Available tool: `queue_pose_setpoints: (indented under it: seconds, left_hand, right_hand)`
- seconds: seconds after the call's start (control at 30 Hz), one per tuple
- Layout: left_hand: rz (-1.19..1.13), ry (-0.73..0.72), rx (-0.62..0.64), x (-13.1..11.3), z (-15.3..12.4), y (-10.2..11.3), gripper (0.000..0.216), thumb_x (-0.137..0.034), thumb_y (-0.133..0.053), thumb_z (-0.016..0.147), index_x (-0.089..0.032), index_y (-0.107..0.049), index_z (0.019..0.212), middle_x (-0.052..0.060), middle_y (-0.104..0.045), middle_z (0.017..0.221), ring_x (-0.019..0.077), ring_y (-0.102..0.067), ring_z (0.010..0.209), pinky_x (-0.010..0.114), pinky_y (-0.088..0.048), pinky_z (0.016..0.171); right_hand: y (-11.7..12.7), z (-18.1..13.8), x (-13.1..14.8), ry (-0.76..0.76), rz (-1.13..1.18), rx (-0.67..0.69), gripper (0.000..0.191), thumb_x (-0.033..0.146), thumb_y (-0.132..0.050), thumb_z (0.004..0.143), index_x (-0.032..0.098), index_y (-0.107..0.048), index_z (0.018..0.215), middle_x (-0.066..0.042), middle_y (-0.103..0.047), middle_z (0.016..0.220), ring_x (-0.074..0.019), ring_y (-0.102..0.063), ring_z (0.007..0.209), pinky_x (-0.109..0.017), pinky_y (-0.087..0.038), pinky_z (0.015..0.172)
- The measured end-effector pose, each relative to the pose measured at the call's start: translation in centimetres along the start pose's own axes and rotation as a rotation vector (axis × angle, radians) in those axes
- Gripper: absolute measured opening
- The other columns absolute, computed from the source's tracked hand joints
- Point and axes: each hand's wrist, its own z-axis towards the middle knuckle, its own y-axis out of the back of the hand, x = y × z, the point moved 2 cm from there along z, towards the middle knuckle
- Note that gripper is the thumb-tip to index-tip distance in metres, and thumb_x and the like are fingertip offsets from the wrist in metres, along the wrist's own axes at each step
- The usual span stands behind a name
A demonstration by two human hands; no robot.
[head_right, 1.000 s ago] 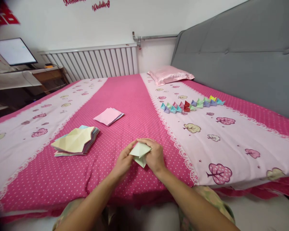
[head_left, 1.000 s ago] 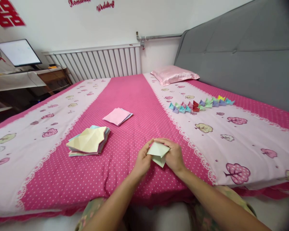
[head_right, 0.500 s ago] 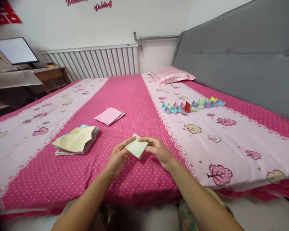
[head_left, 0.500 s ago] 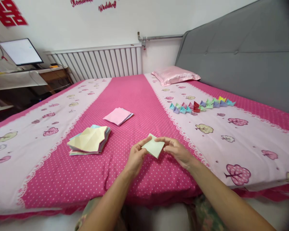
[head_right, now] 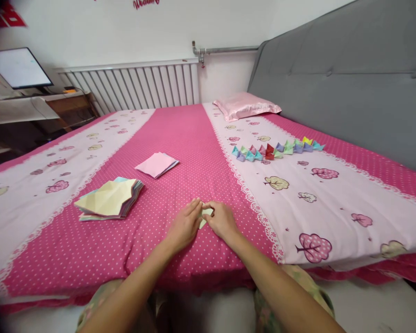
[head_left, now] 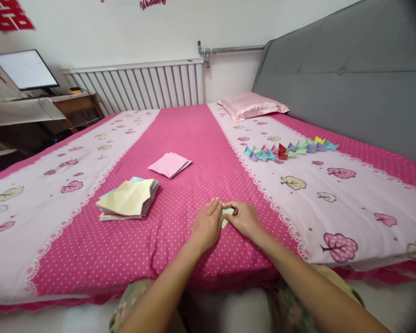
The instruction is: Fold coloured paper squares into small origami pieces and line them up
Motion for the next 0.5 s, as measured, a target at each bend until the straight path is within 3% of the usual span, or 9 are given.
queue_pose_setpoints:
  seconds: [0.13,0.23,0.37,0.5]
  left_hand:
    - [0.234,-0.008,0.159,-0.4,-0.4,-0.9,0.048,-0.031,-0.027,0.092,-0.005,-0.040,0.130,0.019,-0.038,0.137,0.0251,-0.033,0.129,0.043,-0.029,0.106]
    - [0.302,-0.015,0.225,-0.8,-0.6,-0.7,0.052,-0.033,-0.024,0.092,-0.003,-0.036,0.132,0.019,-0.033,0.140,0.0250,-0.027,0.132,0.042,-0.025,0.108]
    - [0.326,-0.025,0.276,-1.0,-0.7,-0.4,0.053,-0.033,-0.022,0.092,-0.003,-0.032,0.134,0.018,-0.029,0.142,0.0232,-0.021,0.134,0.040,-0.020,0.110]
    - [0.328,-0.007,0.298,-1.0,-0.8,-0.4,0.054,-0.033,-0.021,0.091,-0.003,-0.030,0.135,0.017,-0.027,0.143,0.0226,-0.019,0.134,0.039,-0.018,0.110]
  right_hand:
    - [-0.1,-0.5,0.5,0.133,-0.322,-0.071,0.030,0.023,-0.057,0.073,0.015,-0.064,0.101,-0.011,-0.063,0.104,-0.0234,-0.059,0.093,-0.037,-0.046,0.085]
    - [-0.8,-0.8,0.5,0.294,-0.483,0.013,0.045,0.018,-0.044,0.081,0.010,-0.049,0.124,-0.013,-0.046,0.133,-0.0265,-0.039,0.123,-0.042,-0.032,0.103]
    - [-1.9,-1.1,0.1,0.400,-0.533,0.237,0.059,0.007,-0.029,0.081,0.008,-0.024,0.140,-0.010,-0.030,0.144,-0.0200,-0.026,0.133,-0.042,-0.017,0.111]
    - [-1.9,-1.1,-0.2,0.356,-0.550,0.299,0.060,0.012,-0.028,0.083,0.007,-0.016,0.141,-0.012,-0.025,0.146,-0.0196,-0.024,0.134,-0.041,-0.017,0.111]
